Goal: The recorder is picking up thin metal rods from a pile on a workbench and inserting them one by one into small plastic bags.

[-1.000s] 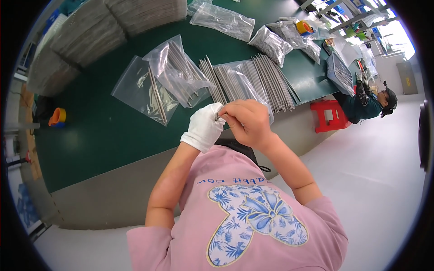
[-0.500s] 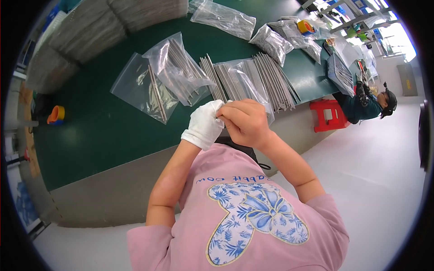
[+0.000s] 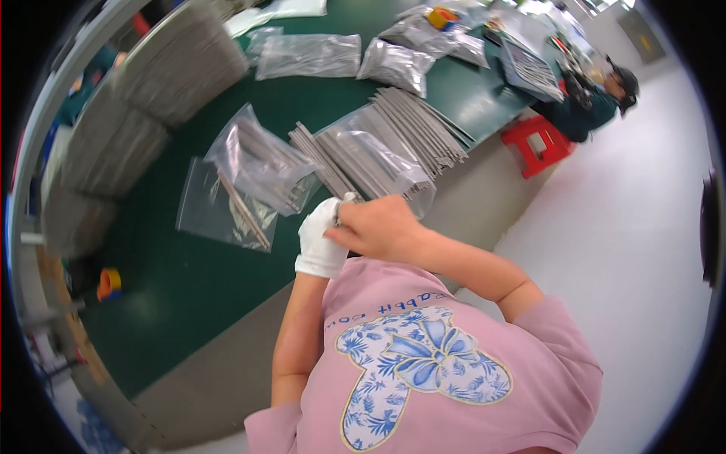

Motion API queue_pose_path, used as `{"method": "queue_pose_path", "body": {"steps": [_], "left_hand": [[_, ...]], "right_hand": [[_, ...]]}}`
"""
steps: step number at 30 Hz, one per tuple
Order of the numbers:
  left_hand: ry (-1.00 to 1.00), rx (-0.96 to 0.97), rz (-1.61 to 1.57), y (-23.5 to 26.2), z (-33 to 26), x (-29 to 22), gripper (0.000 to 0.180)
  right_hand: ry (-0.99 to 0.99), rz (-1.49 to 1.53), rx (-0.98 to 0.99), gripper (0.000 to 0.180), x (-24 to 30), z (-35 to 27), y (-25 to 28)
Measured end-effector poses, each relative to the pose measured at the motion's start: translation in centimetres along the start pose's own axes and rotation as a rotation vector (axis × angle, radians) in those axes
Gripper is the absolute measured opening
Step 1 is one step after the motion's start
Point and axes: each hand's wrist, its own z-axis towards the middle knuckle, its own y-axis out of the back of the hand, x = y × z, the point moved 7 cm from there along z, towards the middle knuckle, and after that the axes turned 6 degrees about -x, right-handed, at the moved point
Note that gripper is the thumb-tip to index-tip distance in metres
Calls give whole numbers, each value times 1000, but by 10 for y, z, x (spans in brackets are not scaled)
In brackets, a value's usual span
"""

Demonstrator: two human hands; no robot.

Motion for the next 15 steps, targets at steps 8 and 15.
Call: {"method": "queue_pose_path", "body": {"steps": [8,15], "left_hand": [[-36,185,100,-23,13,-27,26],[-293,201,-22,-27,21,-56,21]], "right_hand": [[-72,30,-296,20,-33,-38,46],[-820,579,-958,23,-172,-191,151]]}}
